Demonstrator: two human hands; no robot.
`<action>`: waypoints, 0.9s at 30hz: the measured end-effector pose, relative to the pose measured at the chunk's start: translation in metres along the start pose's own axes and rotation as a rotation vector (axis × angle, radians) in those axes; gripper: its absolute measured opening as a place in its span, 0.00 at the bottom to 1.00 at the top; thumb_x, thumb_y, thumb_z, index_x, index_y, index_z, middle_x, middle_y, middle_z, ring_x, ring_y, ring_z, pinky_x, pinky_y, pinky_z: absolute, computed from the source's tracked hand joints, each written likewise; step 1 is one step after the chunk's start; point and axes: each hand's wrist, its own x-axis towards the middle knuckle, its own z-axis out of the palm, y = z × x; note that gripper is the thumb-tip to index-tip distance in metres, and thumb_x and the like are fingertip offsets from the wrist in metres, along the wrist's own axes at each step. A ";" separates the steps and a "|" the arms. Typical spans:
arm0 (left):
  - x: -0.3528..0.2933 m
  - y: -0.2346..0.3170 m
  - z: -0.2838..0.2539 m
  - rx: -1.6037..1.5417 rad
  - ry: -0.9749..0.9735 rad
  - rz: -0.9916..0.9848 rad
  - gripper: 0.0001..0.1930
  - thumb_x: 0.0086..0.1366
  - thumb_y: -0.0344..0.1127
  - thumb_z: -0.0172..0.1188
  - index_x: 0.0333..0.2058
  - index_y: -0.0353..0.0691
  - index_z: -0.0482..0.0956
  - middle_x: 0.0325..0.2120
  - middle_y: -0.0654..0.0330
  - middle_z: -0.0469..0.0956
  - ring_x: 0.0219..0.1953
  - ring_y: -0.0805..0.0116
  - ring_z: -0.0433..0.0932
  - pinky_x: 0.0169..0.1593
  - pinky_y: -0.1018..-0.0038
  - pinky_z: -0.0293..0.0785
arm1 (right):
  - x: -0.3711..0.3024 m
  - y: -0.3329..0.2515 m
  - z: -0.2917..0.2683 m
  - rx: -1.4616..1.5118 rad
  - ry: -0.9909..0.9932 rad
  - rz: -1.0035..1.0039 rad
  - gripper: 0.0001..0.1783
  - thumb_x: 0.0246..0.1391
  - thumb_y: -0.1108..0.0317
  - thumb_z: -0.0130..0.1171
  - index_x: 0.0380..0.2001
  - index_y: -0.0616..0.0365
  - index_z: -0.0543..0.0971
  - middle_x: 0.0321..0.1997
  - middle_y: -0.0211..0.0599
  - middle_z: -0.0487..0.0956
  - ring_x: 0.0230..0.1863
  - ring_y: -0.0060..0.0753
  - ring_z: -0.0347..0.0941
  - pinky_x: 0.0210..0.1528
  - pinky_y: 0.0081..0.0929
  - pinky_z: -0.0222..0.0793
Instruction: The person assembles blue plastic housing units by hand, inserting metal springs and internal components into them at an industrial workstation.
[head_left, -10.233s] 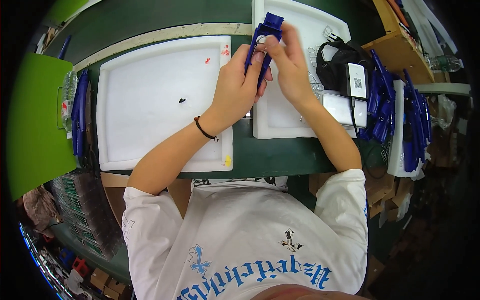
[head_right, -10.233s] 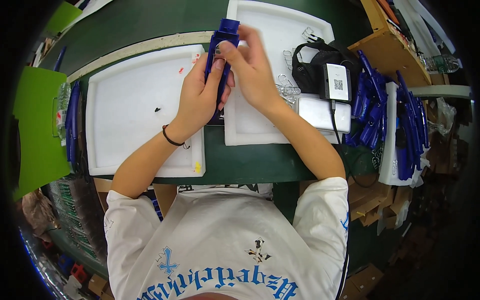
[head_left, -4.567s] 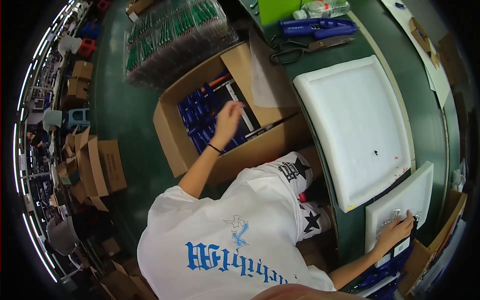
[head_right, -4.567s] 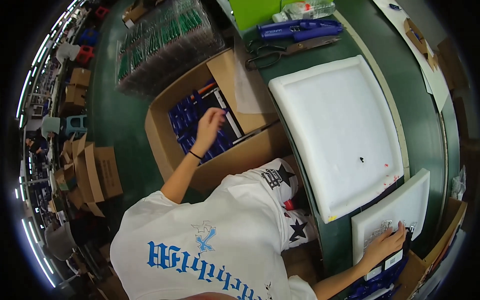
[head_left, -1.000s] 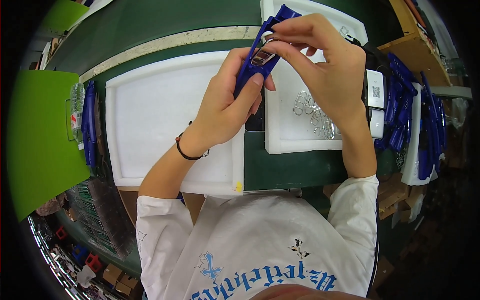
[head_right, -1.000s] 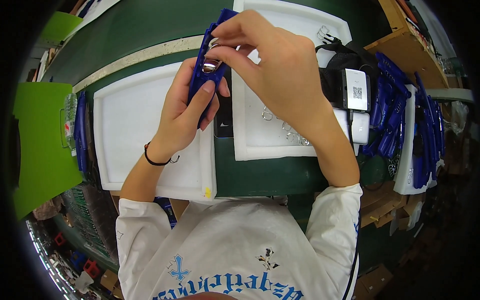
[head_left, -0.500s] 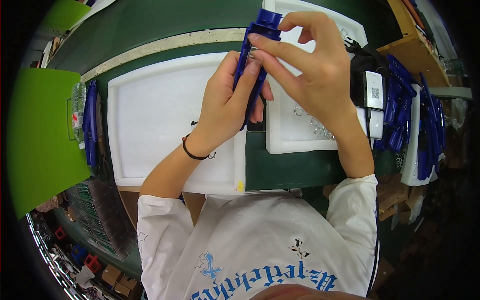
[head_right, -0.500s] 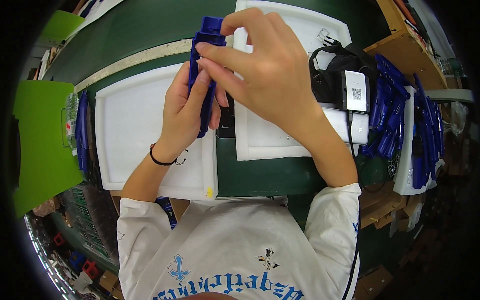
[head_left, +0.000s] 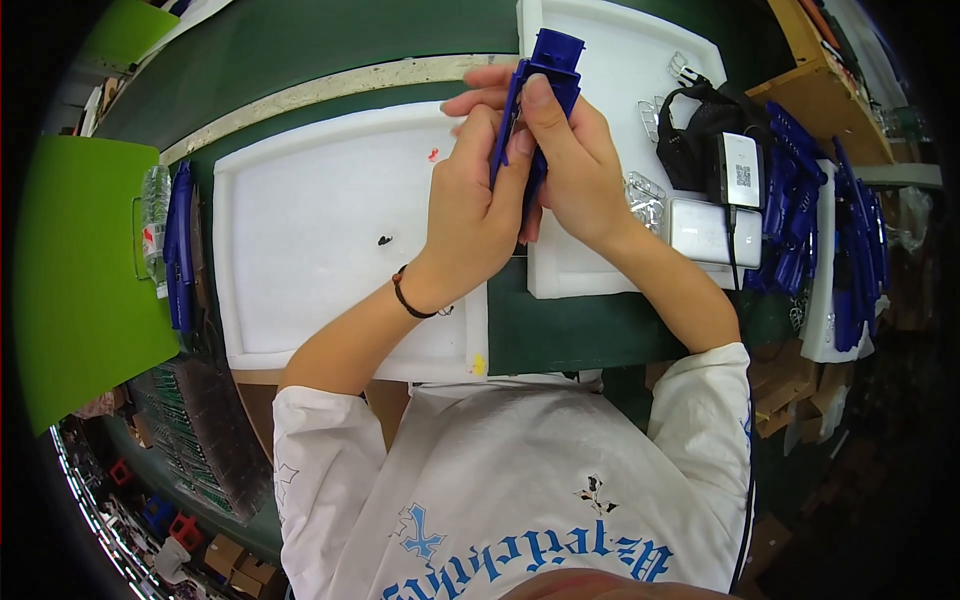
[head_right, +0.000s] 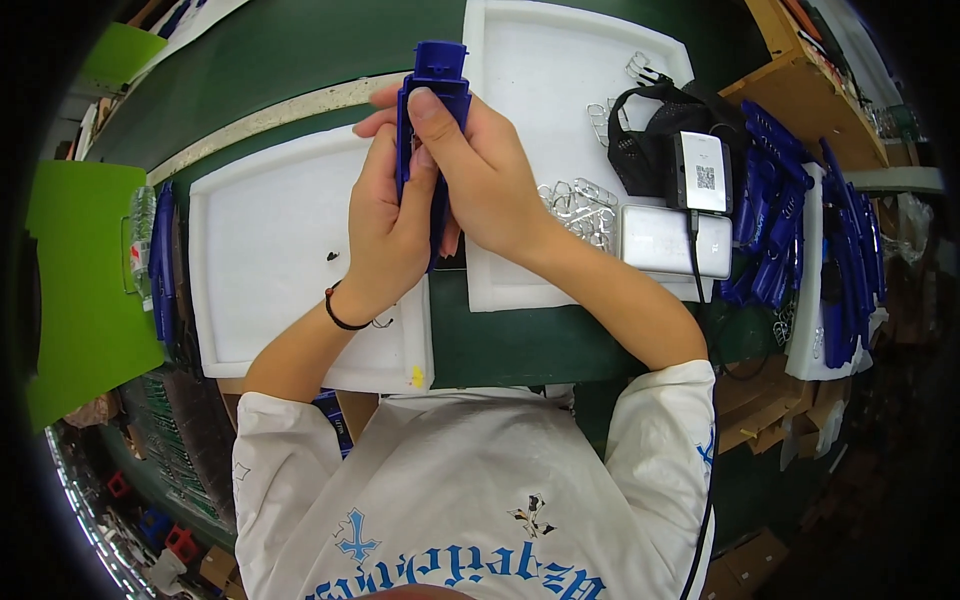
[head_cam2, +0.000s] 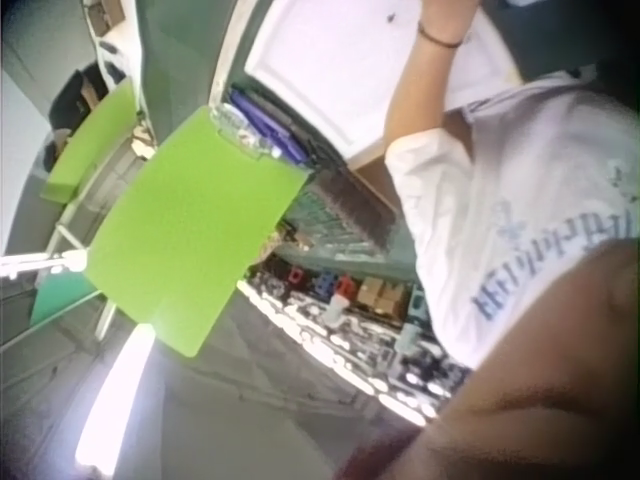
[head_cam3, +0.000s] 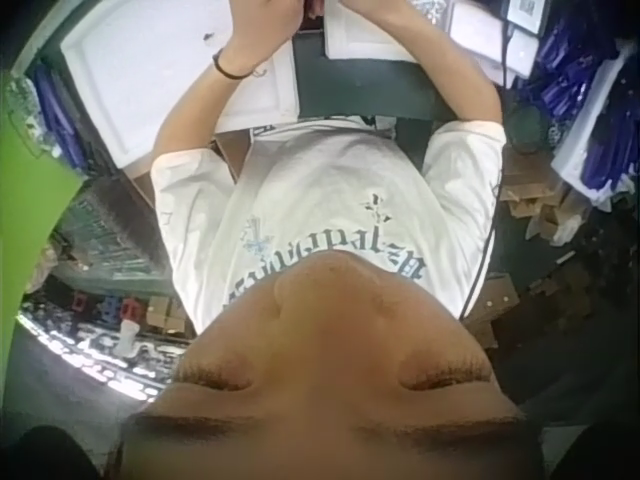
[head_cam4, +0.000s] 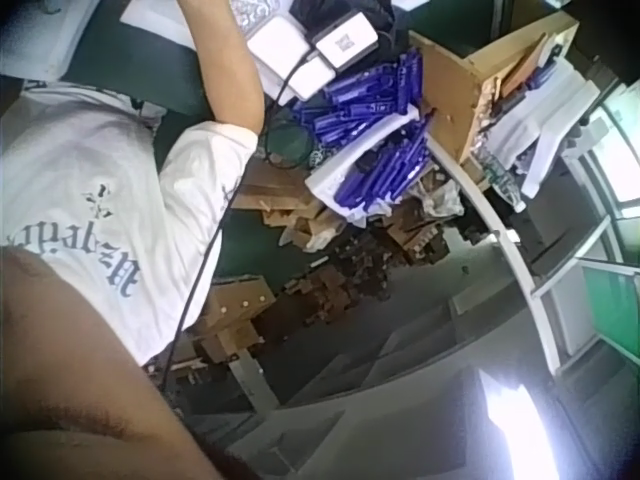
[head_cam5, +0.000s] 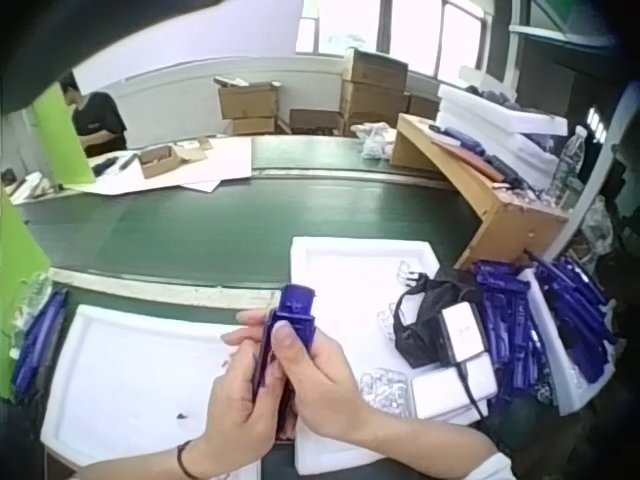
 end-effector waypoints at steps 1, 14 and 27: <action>0.000 -0.004 0.004 -0.001 -0.004 -0.002 0.12 0.81 0.37 0.43 0.53 0.36 0.69 0.24 0.64 0.75 0.15 0.80 0.70 0.20 0.82 0.65 | -0.003 0.003 0.001 0.063 -0.020 0.050 0.26 0.76 0.48 0.42 0.59 0.61 0.71 0.54 0.47 0.82 0.47 0.29 0.81 0.49 0.26 0.78; 0.012 -0.034 0.023 0.161 0.176 0.190 0.15 0.80 0.36 0.45 0.57 0.38 0.73 0.24 0.65 0.77 0.17 0.81 0.71 0.19 0.81 0.65 | 0.003 0.036 -0.002 -0.161 0.239 -0.225 0.27 0.75 0.47 0.43 0.53 0.61 0.76 0.46 0.42 0.86 0.32 0.23 0.81 0.33 0.22 0.79; 0.010 -0.012 0.007 -0.310 -0.058 -0.196 0.18 0.79 0.48 0.48 0.41 0.38 0.74 0.17 0.64 0.74 0.15 0.78 0.70 0.20 0.80 0.65 | -0.006 0.012 -0.011 -0.024 -0.009 -0.006 0.49 0.69 0.27 0.22 0.60 0.60 0.74 0.51 0.41 0.84 0.25 0.18 0.79 0.17 0.14 0.72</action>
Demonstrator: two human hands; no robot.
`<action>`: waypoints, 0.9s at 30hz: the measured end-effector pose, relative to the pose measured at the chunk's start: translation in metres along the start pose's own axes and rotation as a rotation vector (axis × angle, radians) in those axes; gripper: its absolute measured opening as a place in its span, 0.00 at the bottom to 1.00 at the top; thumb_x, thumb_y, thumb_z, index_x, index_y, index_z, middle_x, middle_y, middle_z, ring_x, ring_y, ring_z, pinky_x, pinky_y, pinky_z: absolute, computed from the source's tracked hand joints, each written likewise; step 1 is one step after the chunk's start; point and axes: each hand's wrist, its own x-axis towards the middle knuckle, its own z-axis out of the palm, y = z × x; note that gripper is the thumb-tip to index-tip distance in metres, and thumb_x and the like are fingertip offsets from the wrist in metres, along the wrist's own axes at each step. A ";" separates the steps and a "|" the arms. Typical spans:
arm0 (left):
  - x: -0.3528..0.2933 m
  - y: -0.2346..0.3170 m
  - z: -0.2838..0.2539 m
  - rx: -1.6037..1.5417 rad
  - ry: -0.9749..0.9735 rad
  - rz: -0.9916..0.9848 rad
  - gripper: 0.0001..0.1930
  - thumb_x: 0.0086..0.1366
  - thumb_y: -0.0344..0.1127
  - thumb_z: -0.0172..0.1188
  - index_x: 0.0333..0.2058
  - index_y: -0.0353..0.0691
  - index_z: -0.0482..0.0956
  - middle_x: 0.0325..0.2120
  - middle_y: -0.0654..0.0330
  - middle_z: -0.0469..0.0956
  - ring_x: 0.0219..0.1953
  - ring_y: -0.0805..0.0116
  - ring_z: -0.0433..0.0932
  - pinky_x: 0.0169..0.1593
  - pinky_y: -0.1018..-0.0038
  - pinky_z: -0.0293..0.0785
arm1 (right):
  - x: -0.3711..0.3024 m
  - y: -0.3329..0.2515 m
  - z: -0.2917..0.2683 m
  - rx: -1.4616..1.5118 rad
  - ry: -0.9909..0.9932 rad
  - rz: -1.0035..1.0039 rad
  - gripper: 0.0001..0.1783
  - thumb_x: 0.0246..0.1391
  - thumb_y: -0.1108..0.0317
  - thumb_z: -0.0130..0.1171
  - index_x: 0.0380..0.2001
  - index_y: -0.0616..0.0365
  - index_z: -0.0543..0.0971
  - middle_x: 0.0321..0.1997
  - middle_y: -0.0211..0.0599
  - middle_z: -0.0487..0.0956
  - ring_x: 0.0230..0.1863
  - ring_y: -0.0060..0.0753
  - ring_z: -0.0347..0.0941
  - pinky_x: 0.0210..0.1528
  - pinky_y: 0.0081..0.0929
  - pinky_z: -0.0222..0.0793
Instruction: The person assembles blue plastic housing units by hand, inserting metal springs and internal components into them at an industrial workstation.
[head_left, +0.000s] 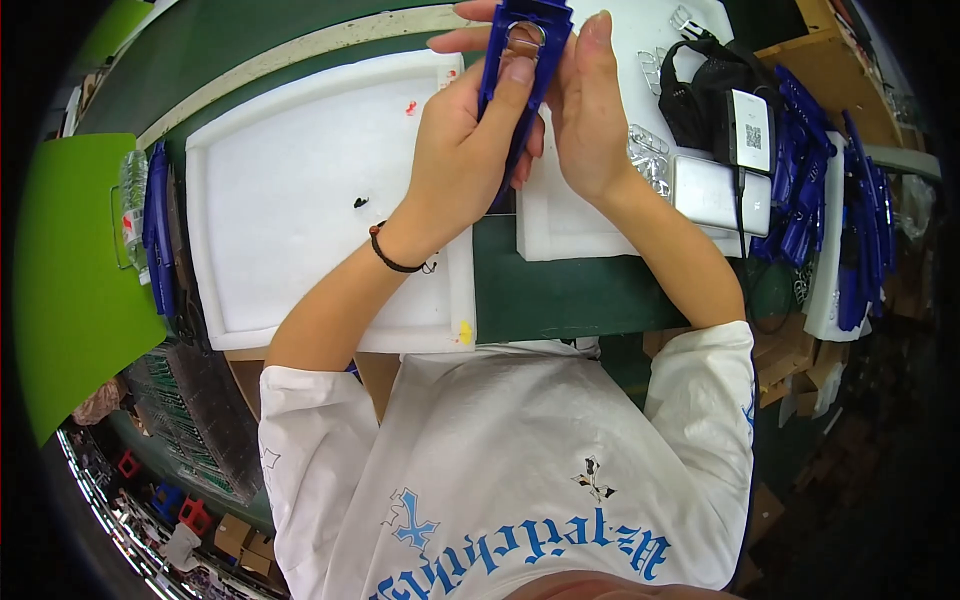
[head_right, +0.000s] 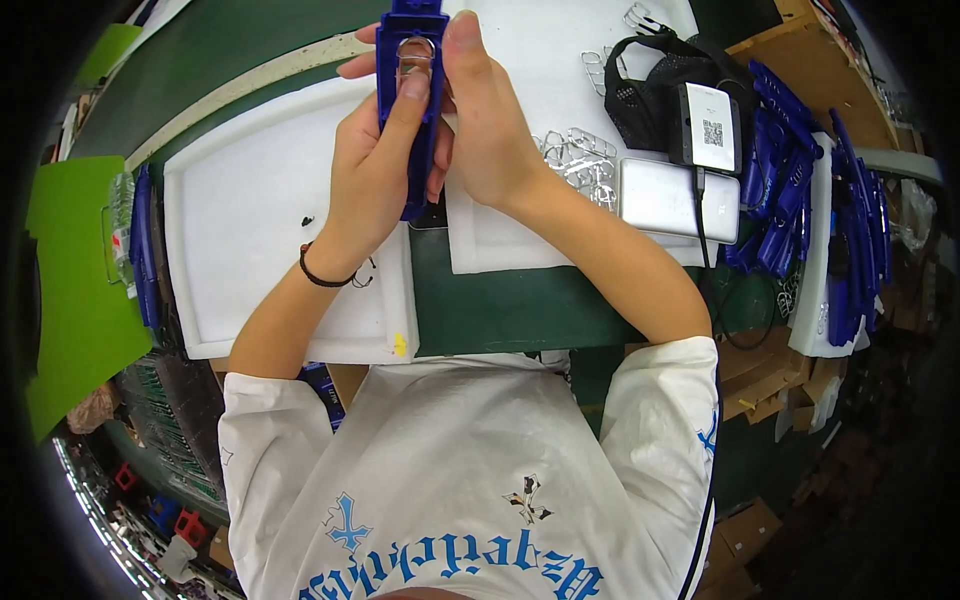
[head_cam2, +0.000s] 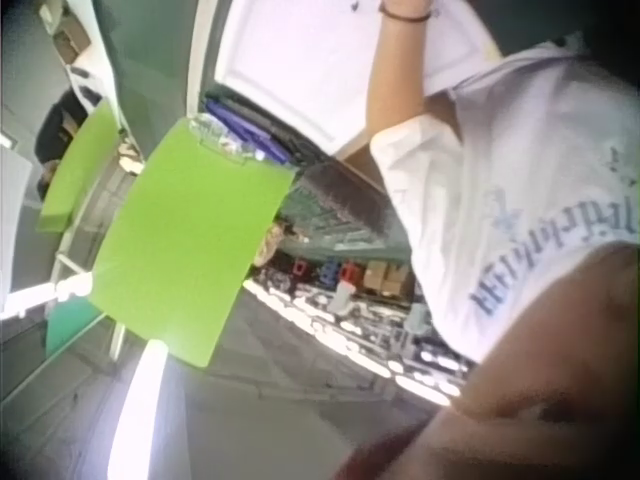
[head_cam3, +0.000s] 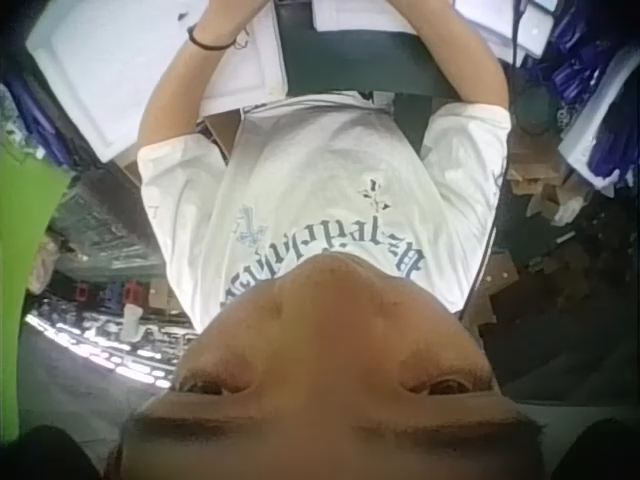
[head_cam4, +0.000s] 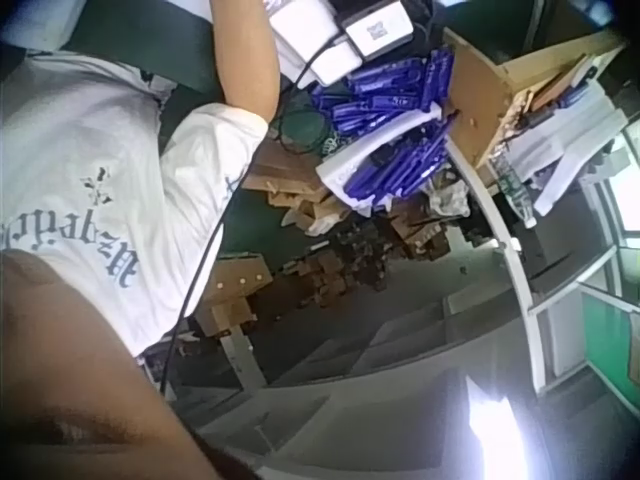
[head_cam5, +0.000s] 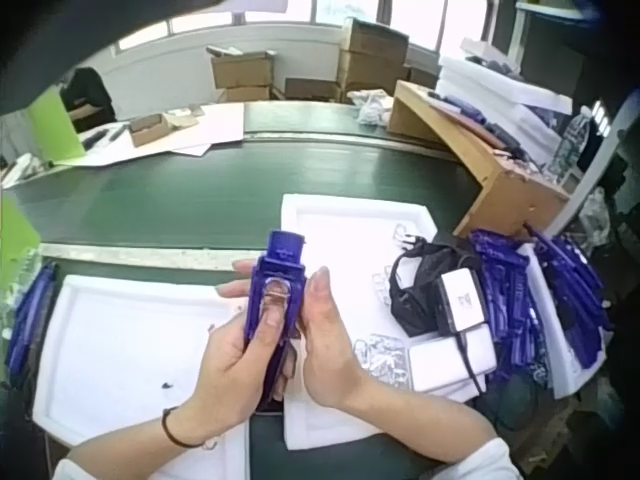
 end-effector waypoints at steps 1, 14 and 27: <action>0.000 0.000 -0.002 0.024 -0.035 -0.023 0.19 0.79 0.50 0.48 0.39 0.38 0.75 0.17 0.64 0.75 0.15 0.78 0.71 0.20 0.80 0.66 | 0.000 -0.003 0.002 0.002 -0.003 -0.006 0.49 0.69 0.27 0.22 0.60 0.60 0.74 0.51 0.41 0.84 0.25 0.18 0.79 0.17 0.14 0.72; -0.013 0.015 -0.017 -0.309 -0.383 -0.137 0.41 0.73 0.71 0.25 0.58 0.36 0.65 0.31 0.55 0.75 0.27 0.68 0.75 0.33 0.72 0.74 | 0.001 -0.006 -0.006 0.017 -0.081 0.024 0.47 0.70 0.28 0.27 0.60 0.61 0.76 0.51 0.43 0.82 0.50 0.31 0.78 0.52 0.28 0.76; -0.003 0.009 -0.018 0.300 0.057 0.268 0.26 0.70 0.36 0.64 0.60 0.33 0.63 0.49 0.54 0.76 0.41 0.71 0.79 0.42 0.75 0.75 | 0.007 -0.001 -0.031 0.000 -0.057 -0.041 0.36 0.71 0.34 0.37 0.47 0.55 0.81 0.44 0.33 0.84 0.50 0.29 0.75 0.58 0.30 0.62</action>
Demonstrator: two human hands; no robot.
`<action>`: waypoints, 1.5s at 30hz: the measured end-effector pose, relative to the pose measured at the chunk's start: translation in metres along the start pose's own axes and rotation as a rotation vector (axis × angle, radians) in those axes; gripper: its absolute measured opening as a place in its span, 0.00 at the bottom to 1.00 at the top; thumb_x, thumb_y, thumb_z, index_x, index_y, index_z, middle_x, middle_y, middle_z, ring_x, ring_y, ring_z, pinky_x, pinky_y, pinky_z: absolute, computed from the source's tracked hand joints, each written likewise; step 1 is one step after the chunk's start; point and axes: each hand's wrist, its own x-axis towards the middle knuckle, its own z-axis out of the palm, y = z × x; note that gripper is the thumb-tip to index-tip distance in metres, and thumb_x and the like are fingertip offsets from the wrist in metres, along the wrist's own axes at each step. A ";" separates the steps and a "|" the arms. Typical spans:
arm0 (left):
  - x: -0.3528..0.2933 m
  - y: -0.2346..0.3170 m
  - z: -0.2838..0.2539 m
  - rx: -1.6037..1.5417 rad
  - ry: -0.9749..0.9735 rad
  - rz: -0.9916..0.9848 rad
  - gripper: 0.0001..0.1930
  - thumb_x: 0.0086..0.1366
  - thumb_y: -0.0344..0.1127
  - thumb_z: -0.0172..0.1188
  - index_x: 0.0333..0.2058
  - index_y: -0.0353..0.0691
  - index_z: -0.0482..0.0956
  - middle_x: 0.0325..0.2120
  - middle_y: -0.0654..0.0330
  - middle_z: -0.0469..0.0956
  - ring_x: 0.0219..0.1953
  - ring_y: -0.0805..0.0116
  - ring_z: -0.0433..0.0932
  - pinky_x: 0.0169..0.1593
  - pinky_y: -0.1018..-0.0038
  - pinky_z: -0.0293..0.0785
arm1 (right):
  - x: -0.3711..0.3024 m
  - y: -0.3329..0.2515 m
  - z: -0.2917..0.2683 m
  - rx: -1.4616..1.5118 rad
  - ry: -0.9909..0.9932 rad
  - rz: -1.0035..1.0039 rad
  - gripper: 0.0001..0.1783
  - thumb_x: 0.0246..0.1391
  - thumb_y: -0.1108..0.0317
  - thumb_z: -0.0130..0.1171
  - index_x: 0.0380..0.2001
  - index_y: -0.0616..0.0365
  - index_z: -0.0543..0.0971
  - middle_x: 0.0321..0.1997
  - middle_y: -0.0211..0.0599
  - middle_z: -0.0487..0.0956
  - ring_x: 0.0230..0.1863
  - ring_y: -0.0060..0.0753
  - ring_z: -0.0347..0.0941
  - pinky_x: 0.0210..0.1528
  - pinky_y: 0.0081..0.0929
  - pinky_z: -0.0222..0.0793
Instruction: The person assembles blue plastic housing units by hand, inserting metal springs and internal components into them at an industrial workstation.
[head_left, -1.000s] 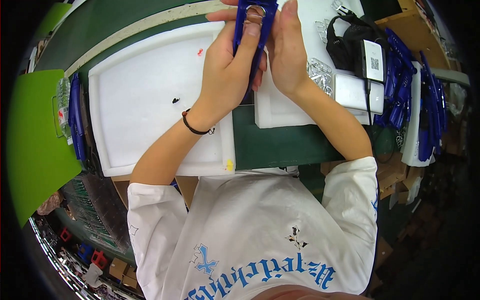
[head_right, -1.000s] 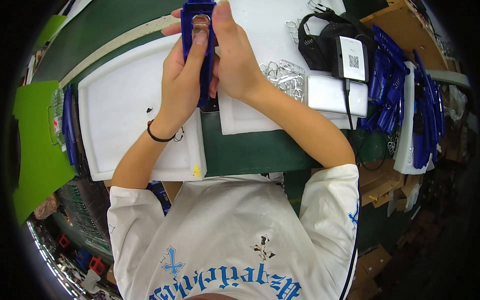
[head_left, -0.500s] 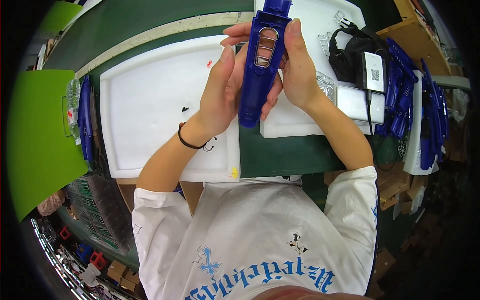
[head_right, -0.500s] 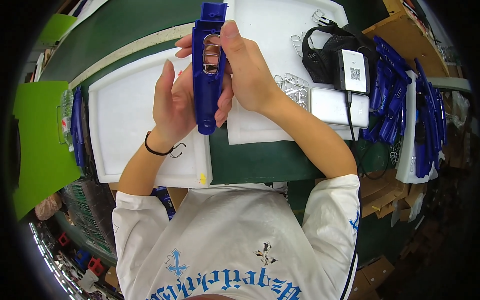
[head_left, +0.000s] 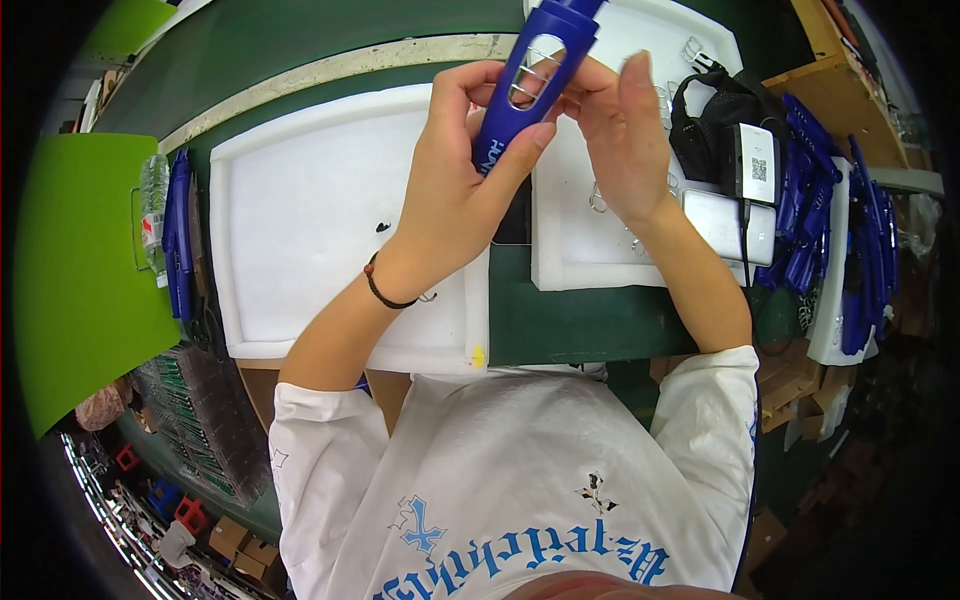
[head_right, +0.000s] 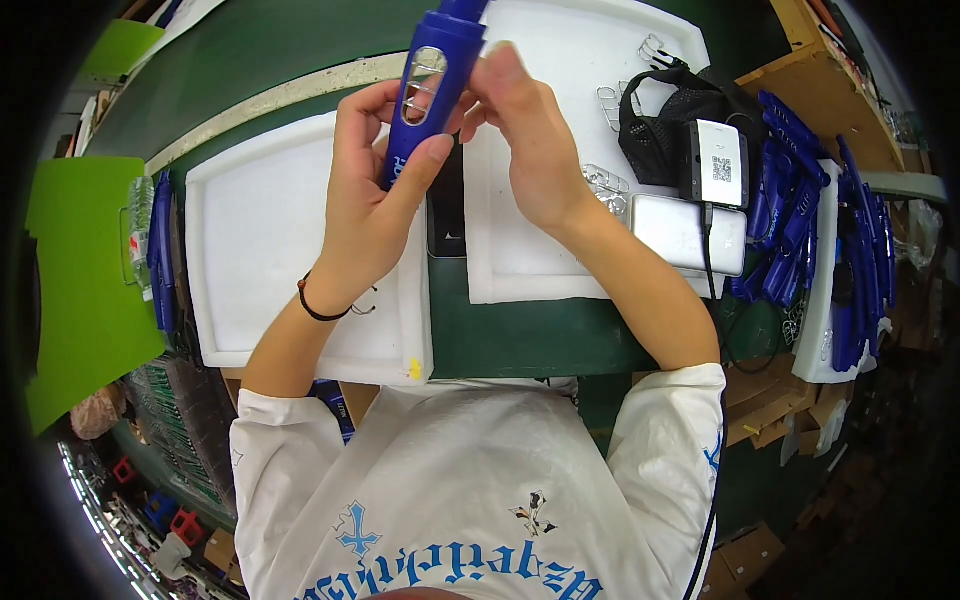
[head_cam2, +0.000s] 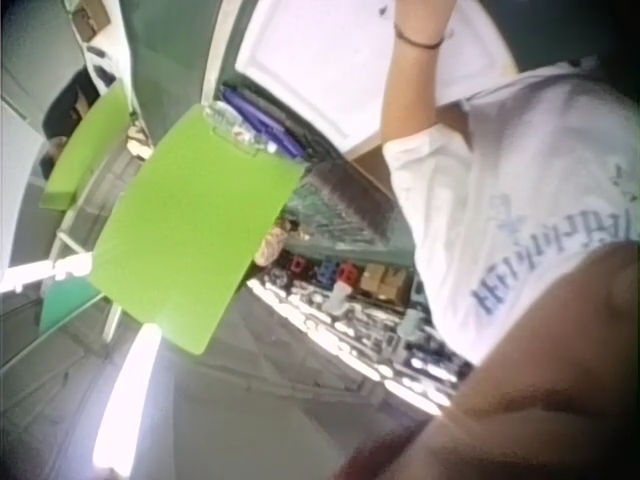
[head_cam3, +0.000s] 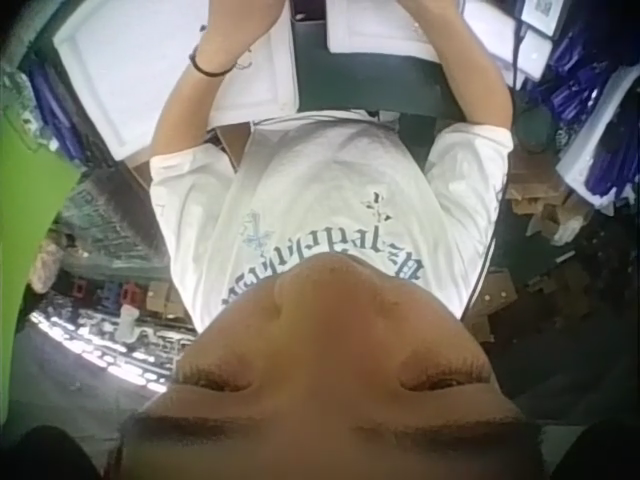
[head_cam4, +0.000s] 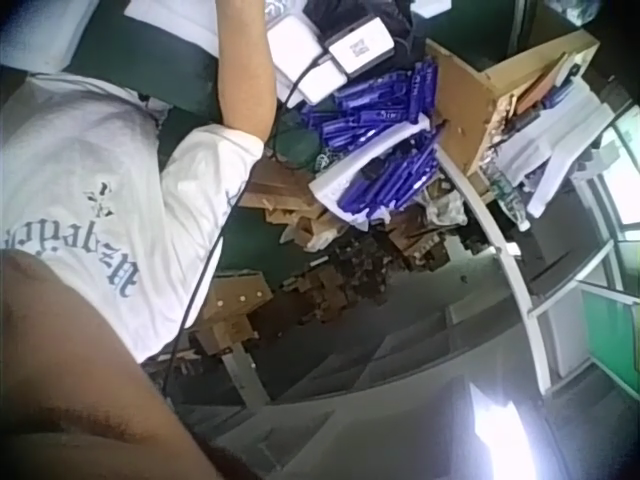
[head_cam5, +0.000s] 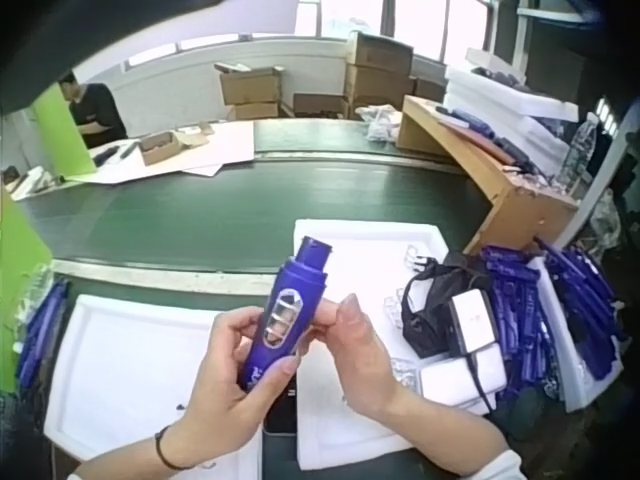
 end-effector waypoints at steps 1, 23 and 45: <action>0.001 -0.003 -0.001 0.087 0.002 0.085 0.26 0.69 0.36 0.65 0.59 0.34 0.63 0.49 0.52 0.76 0.42 0.69 0.79 0.43 0.75 0.76 | 0.001 -0.001 0.002 0.001 0.000 0.001 0.36 0.71 0.34 0.37 0.47 0.55 0.81 0.44 0.33 0.84 0.50 0.29 0.75 0.58 0.30 0.62; -0.001 -0.018 -0.009 0.368 -0.178 0.231 0.38 0.65 0.31 0.67 0.64 0.37 0.50 0.28 0.51 0.82 0.30 0.56 0.84 0.35 0.70 0.78 | 0.004 0.000 -0.015 0.357 0.106 0.322 0.19 0.67 0.52 0.57 0.41 0.58 0.82 0.33 0.30 0.79 0.36 0.24 0.75 0.52 0.29 0.69; 0.204 -0.109 -0.137 0.999 0.141 -0.370 0.49 0.66 0.70 0.54 0.58 0.17 0.70 0.51 0.33 0.78 0.56 0.37 0.77 0.63 0.52 0.70 | -0.007 -0.055 -0.032 -1.328 -0.601 0.345 0.20 0.38 0.63 0.76 0.35 0.59 0.80 0.40 0.42 0.80 0.43 0.46 0.78 0.44 0.39 0.73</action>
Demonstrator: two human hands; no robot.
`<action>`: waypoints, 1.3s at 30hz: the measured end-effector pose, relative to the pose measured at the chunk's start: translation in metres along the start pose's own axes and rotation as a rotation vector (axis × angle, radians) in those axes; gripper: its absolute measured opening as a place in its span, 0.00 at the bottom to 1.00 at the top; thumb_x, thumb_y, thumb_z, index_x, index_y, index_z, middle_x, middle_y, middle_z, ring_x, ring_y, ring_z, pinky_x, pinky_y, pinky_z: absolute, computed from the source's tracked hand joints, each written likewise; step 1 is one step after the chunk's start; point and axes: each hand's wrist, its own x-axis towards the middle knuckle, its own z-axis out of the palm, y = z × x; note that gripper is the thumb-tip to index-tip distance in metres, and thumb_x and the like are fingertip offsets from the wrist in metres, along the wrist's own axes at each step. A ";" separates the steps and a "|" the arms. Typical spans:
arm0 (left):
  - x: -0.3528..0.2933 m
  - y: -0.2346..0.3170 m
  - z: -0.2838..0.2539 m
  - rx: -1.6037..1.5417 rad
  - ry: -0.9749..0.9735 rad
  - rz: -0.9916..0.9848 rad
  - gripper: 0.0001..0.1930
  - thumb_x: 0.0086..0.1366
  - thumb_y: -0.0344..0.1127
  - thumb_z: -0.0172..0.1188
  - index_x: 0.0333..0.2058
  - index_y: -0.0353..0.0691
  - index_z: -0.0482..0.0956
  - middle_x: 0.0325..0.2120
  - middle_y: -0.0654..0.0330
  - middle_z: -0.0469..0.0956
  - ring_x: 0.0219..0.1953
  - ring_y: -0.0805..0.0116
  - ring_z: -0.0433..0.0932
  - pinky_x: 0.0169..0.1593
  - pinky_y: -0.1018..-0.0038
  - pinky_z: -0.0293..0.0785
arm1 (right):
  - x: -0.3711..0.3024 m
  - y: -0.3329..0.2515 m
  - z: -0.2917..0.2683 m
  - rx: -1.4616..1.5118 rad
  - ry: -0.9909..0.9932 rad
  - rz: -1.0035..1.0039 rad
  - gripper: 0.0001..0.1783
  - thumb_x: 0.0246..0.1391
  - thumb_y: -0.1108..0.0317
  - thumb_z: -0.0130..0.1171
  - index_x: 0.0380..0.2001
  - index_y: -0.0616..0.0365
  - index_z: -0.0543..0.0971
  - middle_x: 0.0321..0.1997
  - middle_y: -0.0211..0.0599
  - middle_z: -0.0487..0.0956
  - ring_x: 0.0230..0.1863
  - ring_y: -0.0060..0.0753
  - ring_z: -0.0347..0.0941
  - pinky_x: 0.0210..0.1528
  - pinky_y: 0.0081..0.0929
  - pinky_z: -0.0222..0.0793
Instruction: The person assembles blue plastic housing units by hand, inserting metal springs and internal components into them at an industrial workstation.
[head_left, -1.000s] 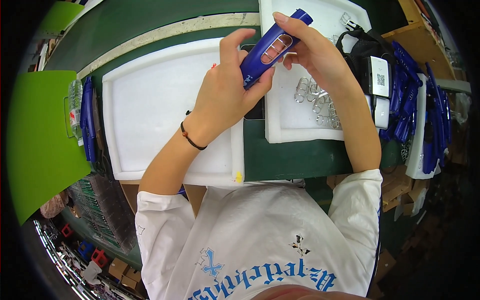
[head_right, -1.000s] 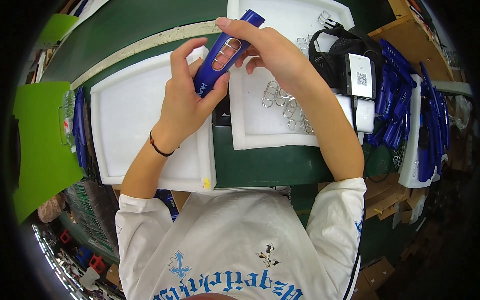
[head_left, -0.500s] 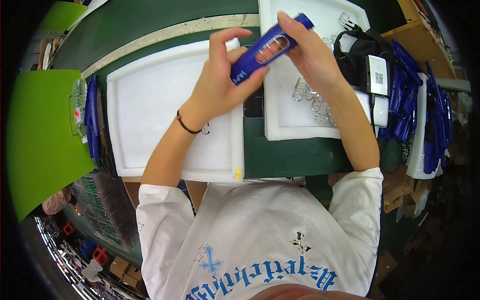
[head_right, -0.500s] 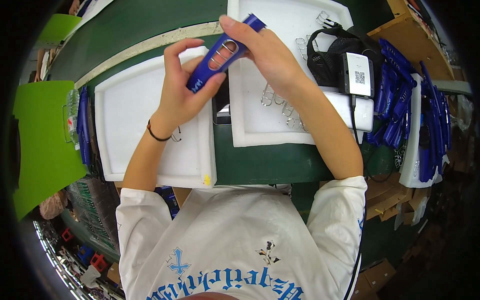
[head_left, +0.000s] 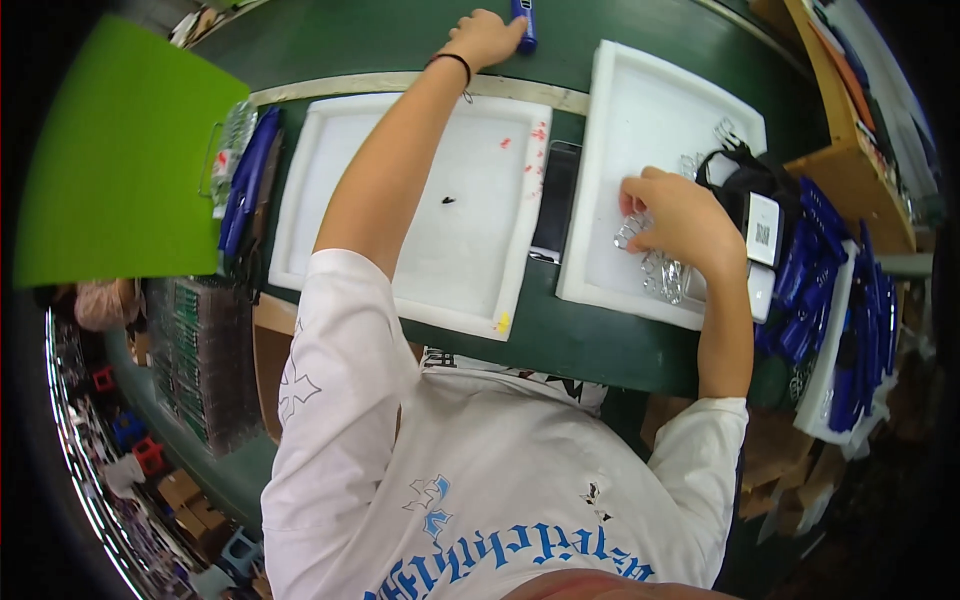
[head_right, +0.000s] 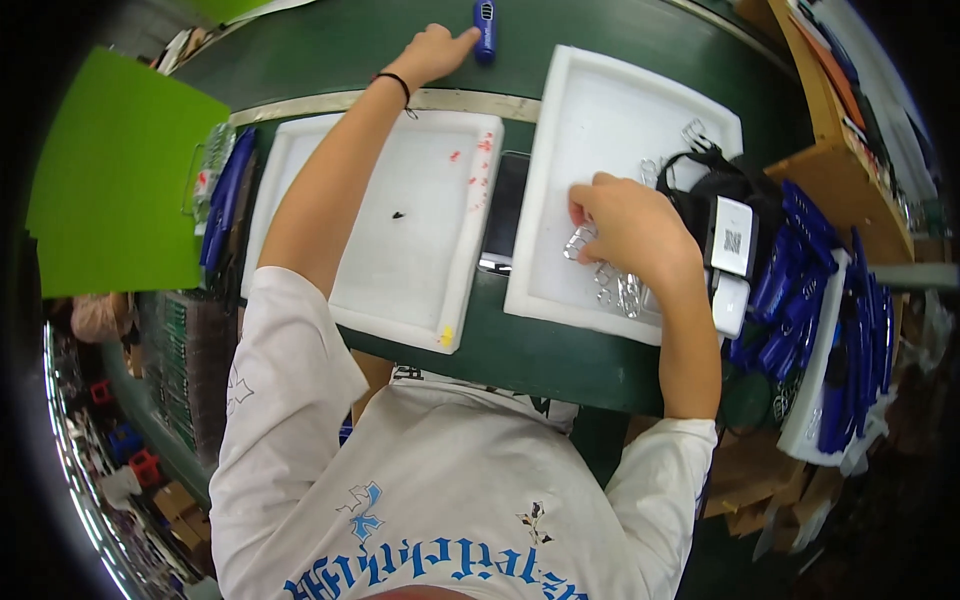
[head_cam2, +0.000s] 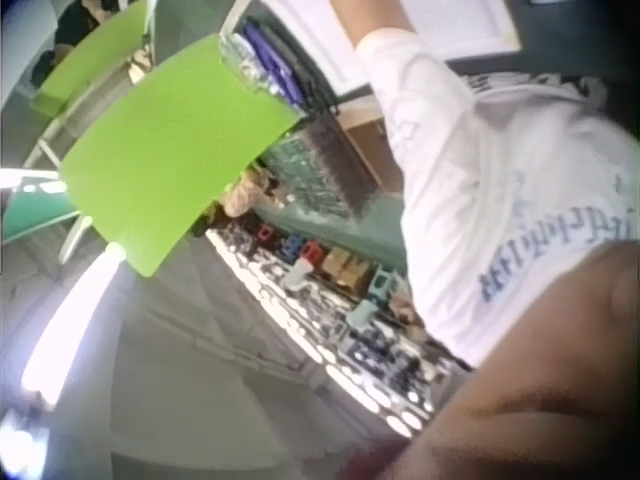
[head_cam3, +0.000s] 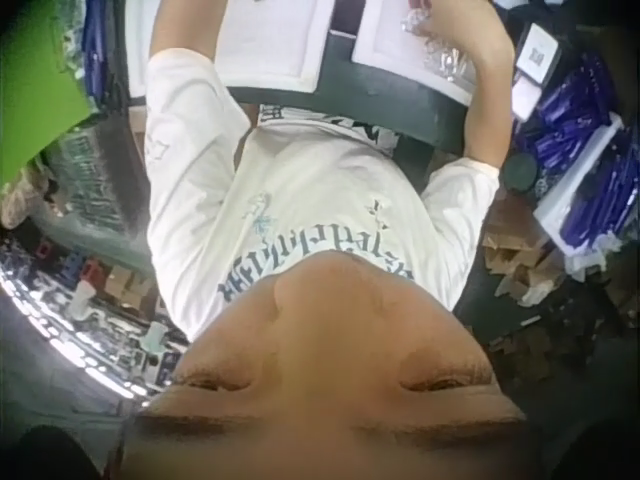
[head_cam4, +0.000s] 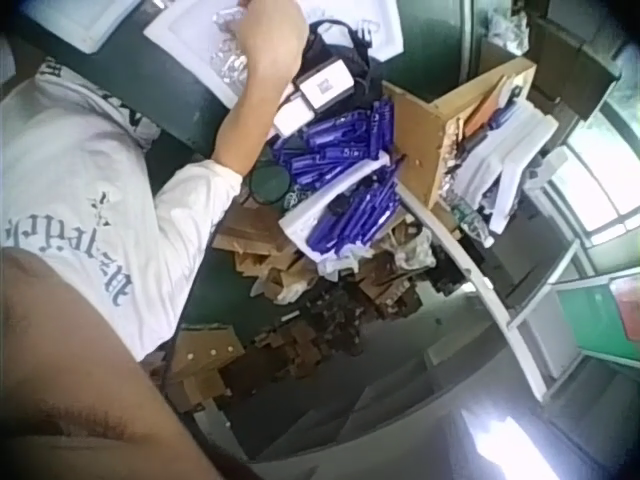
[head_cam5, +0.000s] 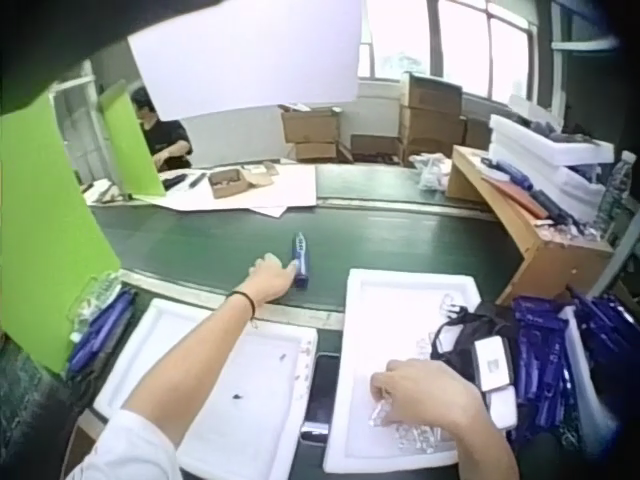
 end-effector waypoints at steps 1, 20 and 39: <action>-0.015 0.007 -0.002 0.137 0.092 0.069 0.46 0.66 0.66 0.56 0.59 0.19 0.69 0.54 0.30 0.75 0.61 0.38 0.73 0.64 0.56 0.70 | 0.000 0.004 0.002 -0.007 0.000 -0.017 0.20 0.38 0.63 0.76 0.35 0.59 0.80 0.40 0.42 0.80 0.43 0.46 0.78 0.44 0.39 0.73; -0.725 -0.394 0.084 -0.101 0.398 -1.931 0.53 0.57 0.64 0.67 0.72 0.41 0.54 0.71 0.35 0.53 0.70 0.34 0.59 0.71 0.42 0.56 | 0.001 0.011 0.003 0.288 -0.224 0.117 0.17 0.32 0.83 0.74 0.24 0.60 0.75 0.19 0.24 0.72 0.23 0.15 0.66 0.26 0.18 0.63; -0.791 -0.456 0.144 -0.448 0.503 -2.269 0.78 0.39 0.80 0.71 0.76 0.47 0.30 0.75 0.38 0.41 0.74 0.33 0.48 0.71 0.38 0.51 | 0.014 0.023 0.026 0.551 -0.154 0.175 0.18 0.38 0.82 0.71 0.30 0.56 0.72 0.26 0.21 0.70 0.29 0.15 0.63 0.33 0.15 0.60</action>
